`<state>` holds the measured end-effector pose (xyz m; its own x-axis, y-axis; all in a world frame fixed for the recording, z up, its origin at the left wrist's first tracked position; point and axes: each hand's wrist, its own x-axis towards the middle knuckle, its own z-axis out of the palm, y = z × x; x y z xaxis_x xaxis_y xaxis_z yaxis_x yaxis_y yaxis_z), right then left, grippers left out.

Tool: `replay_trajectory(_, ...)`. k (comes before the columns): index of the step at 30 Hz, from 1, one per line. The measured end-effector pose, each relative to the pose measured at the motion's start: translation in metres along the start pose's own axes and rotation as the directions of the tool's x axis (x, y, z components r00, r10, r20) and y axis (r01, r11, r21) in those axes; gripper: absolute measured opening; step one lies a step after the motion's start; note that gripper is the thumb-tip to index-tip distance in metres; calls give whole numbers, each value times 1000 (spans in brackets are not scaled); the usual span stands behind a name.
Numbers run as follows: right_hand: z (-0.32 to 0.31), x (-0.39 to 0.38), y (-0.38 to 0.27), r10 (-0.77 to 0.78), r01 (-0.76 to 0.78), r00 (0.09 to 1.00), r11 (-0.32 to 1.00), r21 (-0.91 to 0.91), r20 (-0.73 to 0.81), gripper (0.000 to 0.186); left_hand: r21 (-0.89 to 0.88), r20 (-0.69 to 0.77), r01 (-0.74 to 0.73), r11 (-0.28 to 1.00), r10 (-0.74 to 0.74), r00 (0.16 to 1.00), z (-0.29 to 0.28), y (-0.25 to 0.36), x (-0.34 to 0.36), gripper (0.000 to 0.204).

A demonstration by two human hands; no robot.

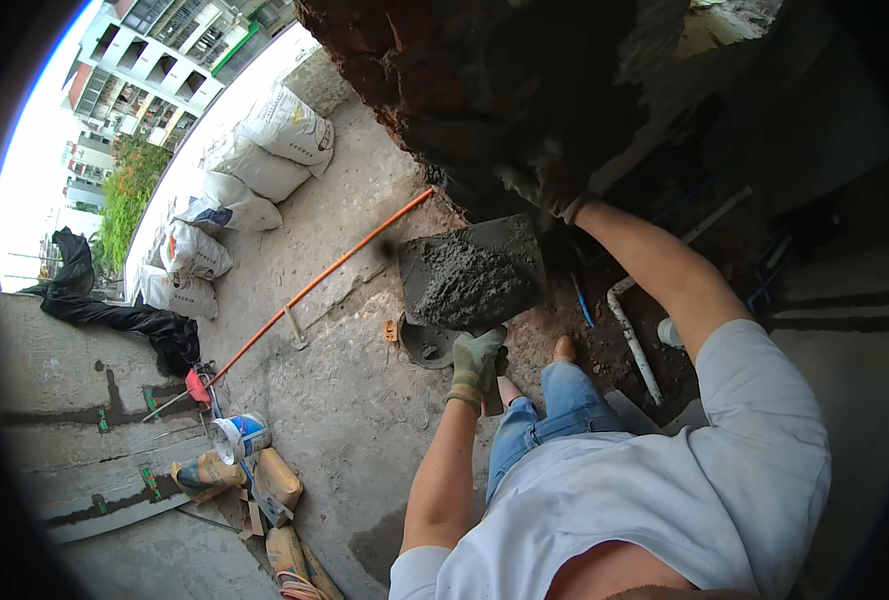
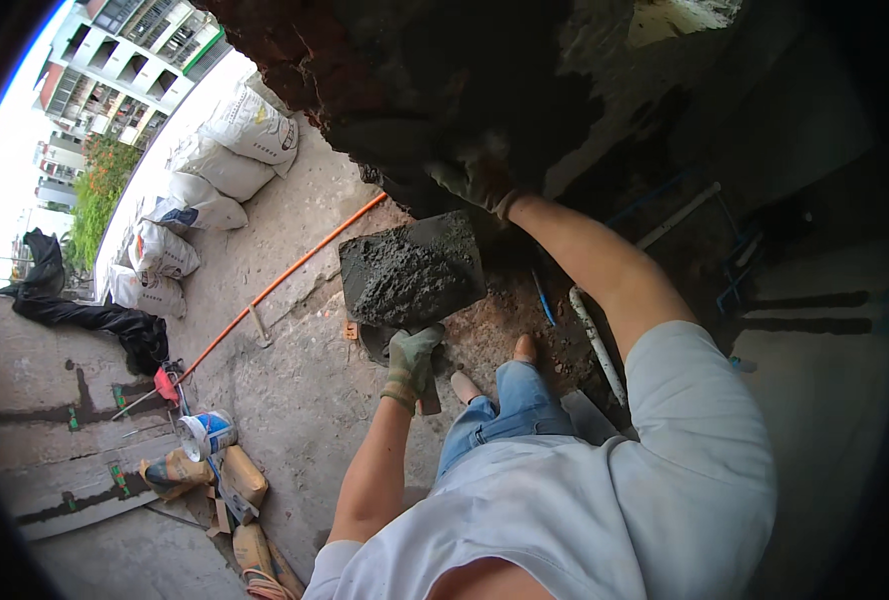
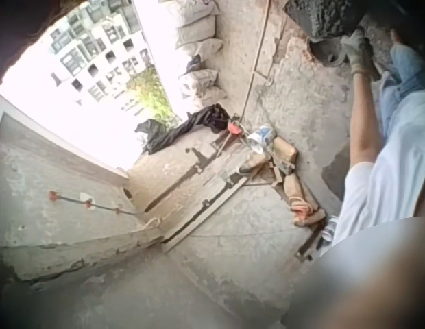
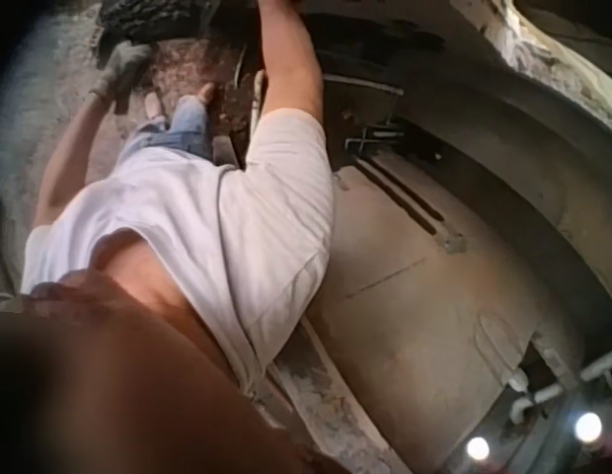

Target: Applying cement mortar to a brick wall using a trowel and hawk.

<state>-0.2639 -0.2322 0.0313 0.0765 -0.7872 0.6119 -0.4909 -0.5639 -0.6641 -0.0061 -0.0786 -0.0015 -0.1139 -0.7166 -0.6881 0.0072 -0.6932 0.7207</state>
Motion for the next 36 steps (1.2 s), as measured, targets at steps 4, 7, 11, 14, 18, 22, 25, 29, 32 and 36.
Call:
replay_trajectory(4,-22,27,27,293,-329,926,936,126,240,26,9,-88,-6,1000,7,996,10,12,21,17)
replay_trajectory(7,-53,34,33,259,-263,926,964,-23,273,28,-7,-42,-8,1000,8,999,20,21,32,18)
replay_trajectory(11,-92,18,57,35,33,979,945,-325,202,30,18,-5,-13,1000,13,1000,25,28,42,18)
replay_trajectory(14,-108,3,28,204,-148,968,934,-326,144,29,-35,-51,-57,998,55,997,18,20,42,18)
replay_trajectory(18,-101,-9,7,157,23,954,811,-585,254,28,-48,23,-51,998,53,998,14,15,45,16)
replay_trajectory(22,-116,38,7,310,121,883,575,-809,353,36,-25,81,-45,999,47,996,9,11,42,15)
replay_trajectory(25,-140,74,-30,337,117,869,571,-813,362,37,-13,106,-34,999,35,994,-15,2,32,15)
replay_trajectory(29,-167,65,-54,347,38,907,492,-870,237,36,12,171,23,1000,-25,985,-34,5,15,14)
replay_trajectory(32,-145,27,-89,303,-66,942,585,-809,142,35,24,155,30,999,-34,987,-49,6,12,14)
replay_trajectory(36,-53,-59,-137,390,-319,920,812,-488,47,35,65,179,37,997,-49,983,-63,13,14,15)
